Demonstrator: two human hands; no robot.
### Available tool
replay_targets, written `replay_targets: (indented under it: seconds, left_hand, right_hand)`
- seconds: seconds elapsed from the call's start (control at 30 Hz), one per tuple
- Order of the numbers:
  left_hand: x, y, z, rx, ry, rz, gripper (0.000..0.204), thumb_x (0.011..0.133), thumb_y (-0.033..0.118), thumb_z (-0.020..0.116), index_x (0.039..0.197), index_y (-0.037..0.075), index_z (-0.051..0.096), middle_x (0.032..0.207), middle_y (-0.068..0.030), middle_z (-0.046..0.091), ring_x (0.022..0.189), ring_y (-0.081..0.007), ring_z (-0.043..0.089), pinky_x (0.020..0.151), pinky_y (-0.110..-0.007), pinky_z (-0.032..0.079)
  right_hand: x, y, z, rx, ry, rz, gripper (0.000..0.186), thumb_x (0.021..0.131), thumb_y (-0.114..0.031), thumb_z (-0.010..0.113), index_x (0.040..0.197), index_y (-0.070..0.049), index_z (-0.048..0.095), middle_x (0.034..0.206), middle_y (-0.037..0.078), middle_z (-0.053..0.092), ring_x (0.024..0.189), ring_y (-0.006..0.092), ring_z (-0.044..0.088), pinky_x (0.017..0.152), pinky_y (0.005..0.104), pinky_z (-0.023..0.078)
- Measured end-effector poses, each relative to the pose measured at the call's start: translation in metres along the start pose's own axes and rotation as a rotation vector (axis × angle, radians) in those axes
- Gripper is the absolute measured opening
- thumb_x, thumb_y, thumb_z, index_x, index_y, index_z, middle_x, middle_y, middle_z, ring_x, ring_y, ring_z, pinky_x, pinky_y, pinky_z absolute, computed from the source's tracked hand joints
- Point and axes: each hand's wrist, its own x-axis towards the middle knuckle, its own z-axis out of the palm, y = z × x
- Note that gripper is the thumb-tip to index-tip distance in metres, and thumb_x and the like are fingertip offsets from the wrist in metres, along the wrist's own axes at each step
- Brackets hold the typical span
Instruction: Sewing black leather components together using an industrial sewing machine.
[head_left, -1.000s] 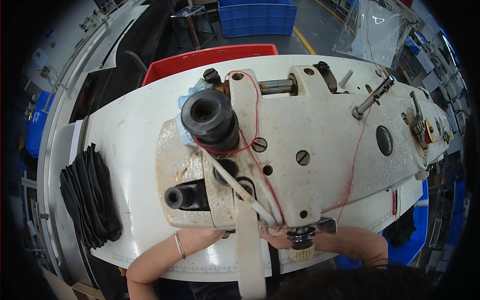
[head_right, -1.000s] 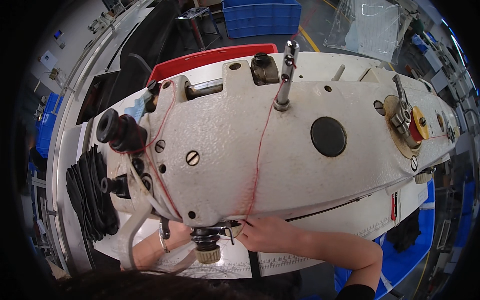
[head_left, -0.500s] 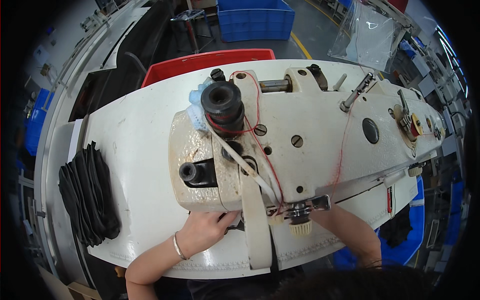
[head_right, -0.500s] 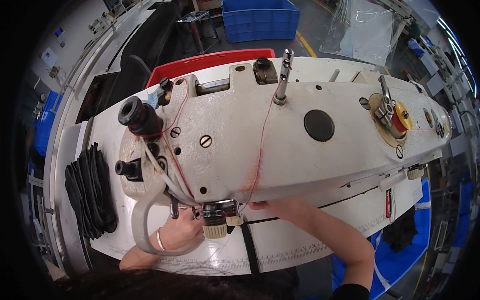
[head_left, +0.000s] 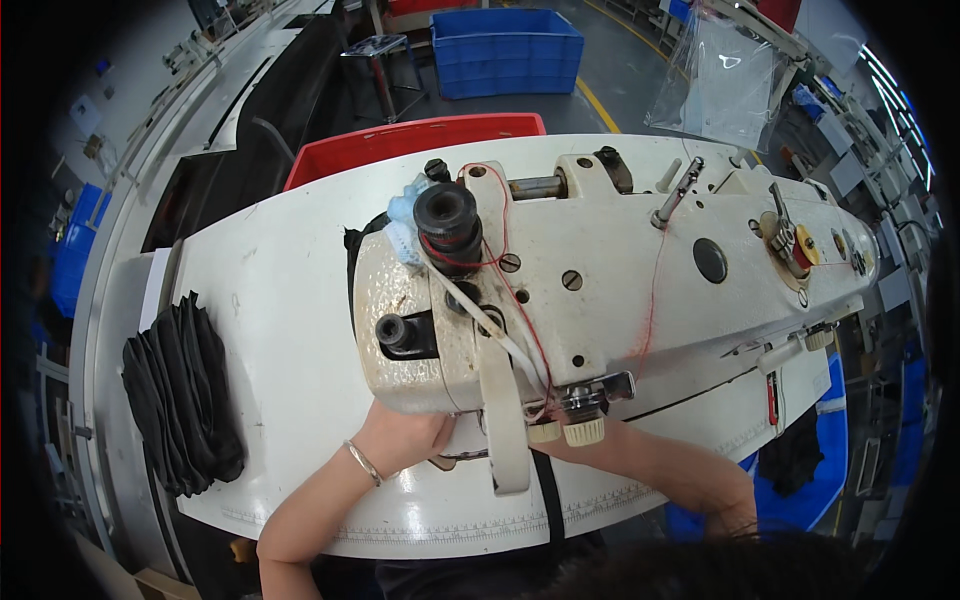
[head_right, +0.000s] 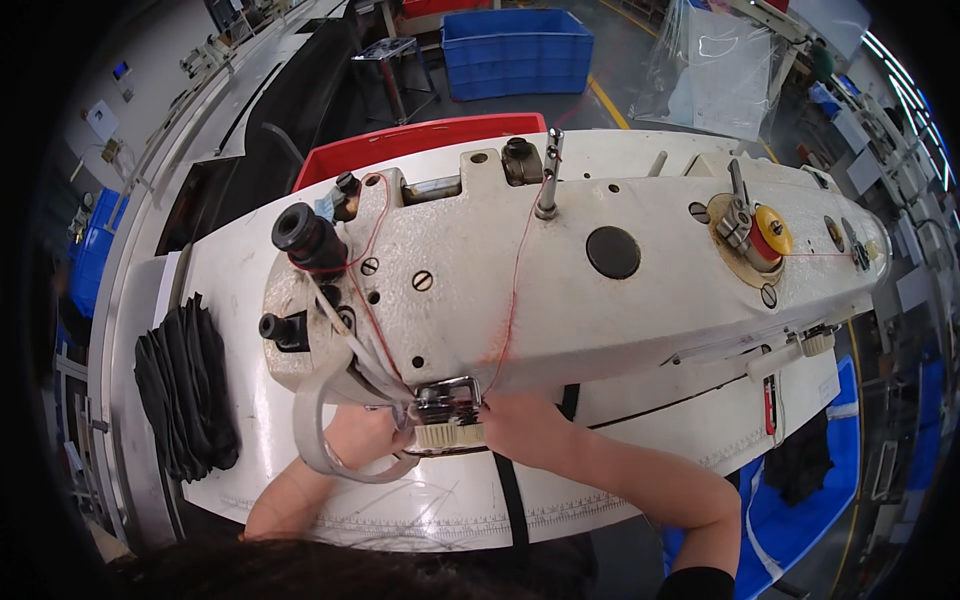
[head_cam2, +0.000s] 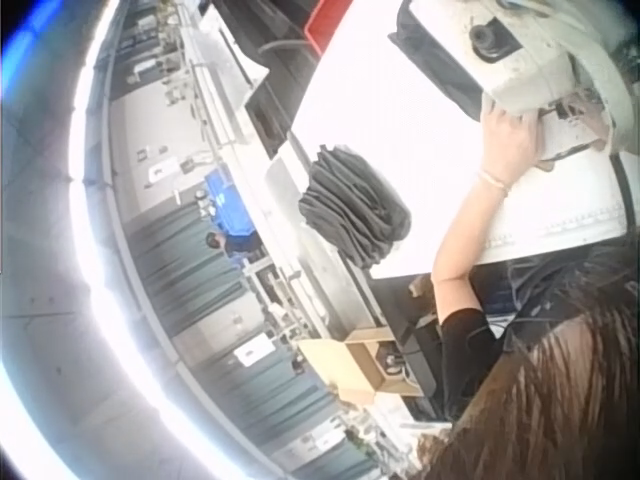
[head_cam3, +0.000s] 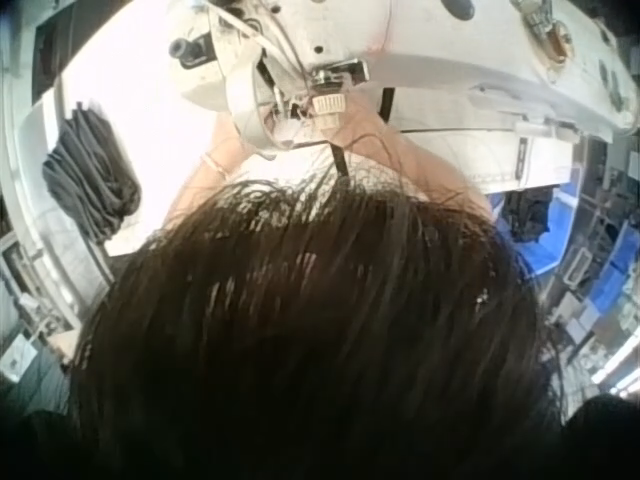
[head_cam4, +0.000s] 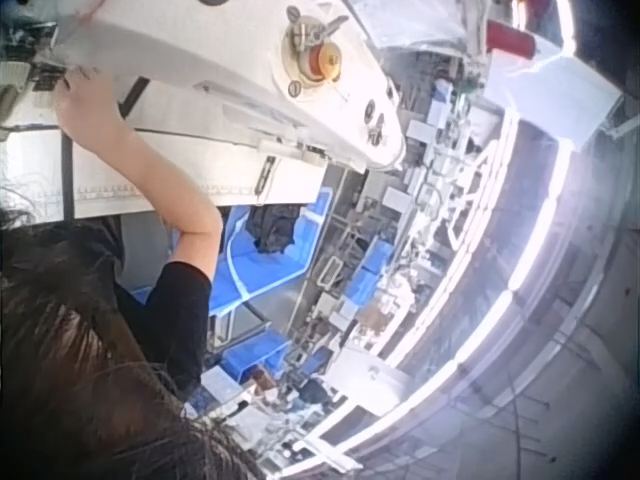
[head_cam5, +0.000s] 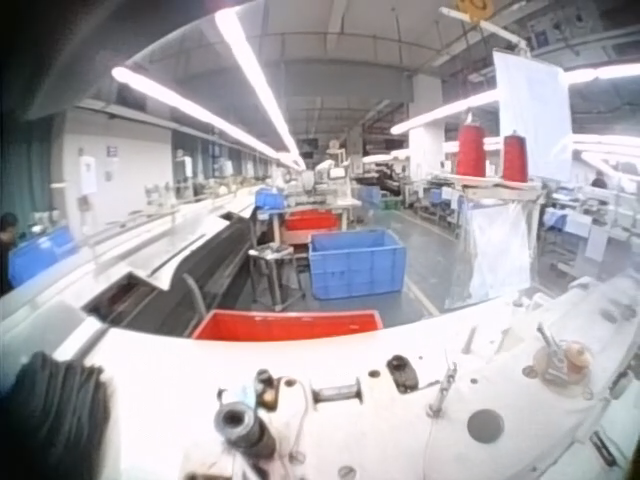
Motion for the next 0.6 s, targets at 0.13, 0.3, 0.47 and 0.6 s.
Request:
replay_targets:
  seconds: [0.13, 0.3, 0.47, 0.6]
  left_hand:
    - [-0.001, -0.003, -0.008, -0.174, 0.049, -0.155, 0.010, 0.073, 0.004, 0.060, 0.083, 0.005, 0.064, 0.078, -0.0133, 0.061, 0.075, -0.0317, 0.060, 0.065, -0.041, 0.048]
    - [-0.025, 0.026, -0.021, 0.080, -0.064, -0.123, 0.014, 0.073, 0.010, 0.066, 0.086, 0.004, 0.062, 0.093, -0.0083, 0.061, 0.077, -0.0255, 0.059, 0.070, -0.037, 0.046]
    - [-0.041, 0.052, -0.042, -0.219, -0.417, 0.330, 0.044, 0.068, 0.022, 0.073, 0.106, 0.010, 0.055, 0.115, -0.0050, 0.049, 0.117, -0.0247, 0.042, 0.102, -0.043, 0.029]
    - [-0.046, 0.035, -0.043, -0.049, -0.247, 0.382, 0.022, 0.067, 0.018, 0.067, 0.084, 0.007, 0.056, 0.080, -0.0040, 0.053, 0.083, -0.0215, 0.054, 0.083, -0.033, 0.042]
  right_hand:
    - [0.011, -0.001, -0.013, -0.070, 0.082, 0.006, 0.007, 0.073, -0.008, 0.057, 0.073, -0.002, 0.059, 0.070, 0.010, 0.055, 0.062, 0.0245, 0.060, 0.052, 0.0373, 0.049]
    - [0.009, -0.045, -0.058, 0.068, -0.043, -0.100, 0.030, 0.074, -0.009, 0.062, 0.102, 0.001, 0.062, 0.087, 0.008, 0.054, 0.083, 0.0229, 0.056, 0.070, 0.0364, 0.048]
    - [-0.010, -0.111, -0.070, 0.880, -0.440, -0.102, 0.034, 0.088, -0.021, 0.062, 0.117, -0.004, 0.059, 0.095, 0.008, 0.055, 0.089, 0.0207, 0.054, 0.080, 0.0313, 0.046]
    - [-0.008, -0.108, -0.065, 1.488, -0.597, 0.445, 0.025, 0.092, -0.016, 0.057, 0.107, 0.003, 0.053, 0.084, 0.009, 0.063, 0.073, 0.0119, 0.061, 0.066, 0.0266, 0.050]
